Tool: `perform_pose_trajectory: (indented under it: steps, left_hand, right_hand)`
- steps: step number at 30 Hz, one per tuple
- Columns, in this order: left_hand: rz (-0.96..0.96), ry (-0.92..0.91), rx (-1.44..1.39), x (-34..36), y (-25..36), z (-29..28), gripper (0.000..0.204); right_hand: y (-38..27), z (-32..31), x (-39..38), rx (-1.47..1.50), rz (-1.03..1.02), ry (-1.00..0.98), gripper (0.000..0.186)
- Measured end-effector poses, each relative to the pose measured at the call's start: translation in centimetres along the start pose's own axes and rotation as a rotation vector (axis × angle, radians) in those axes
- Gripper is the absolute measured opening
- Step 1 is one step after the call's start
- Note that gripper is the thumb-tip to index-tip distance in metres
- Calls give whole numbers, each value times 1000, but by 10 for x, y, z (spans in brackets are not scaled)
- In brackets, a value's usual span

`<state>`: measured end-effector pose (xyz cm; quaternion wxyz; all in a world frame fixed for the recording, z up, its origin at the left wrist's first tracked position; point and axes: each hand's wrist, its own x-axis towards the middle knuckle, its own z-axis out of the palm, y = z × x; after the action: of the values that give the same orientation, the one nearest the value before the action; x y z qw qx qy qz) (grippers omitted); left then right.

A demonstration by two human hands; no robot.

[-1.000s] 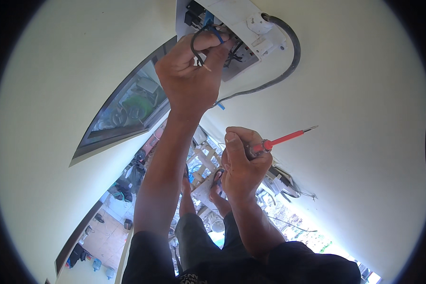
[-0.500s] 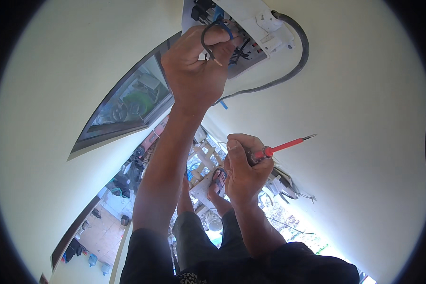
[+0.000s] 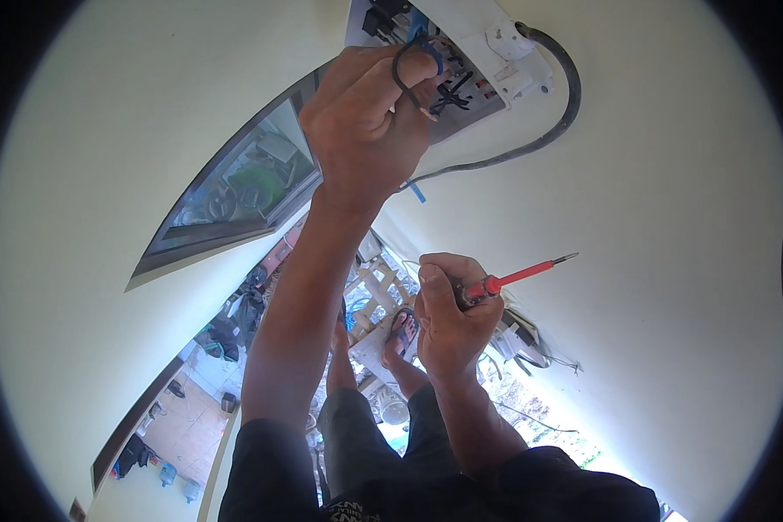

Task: Wire an electrical junction box using pliers and a screwdriver.

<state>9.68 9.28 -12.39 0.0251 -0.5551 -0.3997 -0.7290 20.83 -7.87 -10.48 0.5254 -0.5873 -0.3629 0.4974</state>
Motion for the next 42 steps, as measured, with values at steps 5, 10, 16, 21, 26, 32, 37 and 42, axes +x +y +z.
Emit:
perform_pose_trajectory:
  steps: [5,10,16,21,26,32,37,42]
  left_hand:
    - [44,58,2,1,2,4,28]
    - [86,25,31,1,-3,4,29]
    - [215,-25,39,7,-4,0,35]
    - [170,-120,57,9,1,-4,34]
    - [212,-100,67,11,-2,-5,34]
    - [205,-190,18,15,-5,-8,34]
    - [220,-338,90,30,-3,-23,35]
    - [118,-478,145,40,7,-30,13]
  right_hand:
    - [3,0,-2,-3,12,2,9]
    - [2,-3,0,20,34,9,8]
    - [3,-4,0,44,54,-10,8]
    - [5,-3,-1,-5,37,-9,10]
    - [0,0,1,53,28,-187,13]
    - [-5,15,10,122,213,-325,27]
    - [-4,41,14,316,134,-190,36]
    - [-9,48,25,199,86,-214,37]
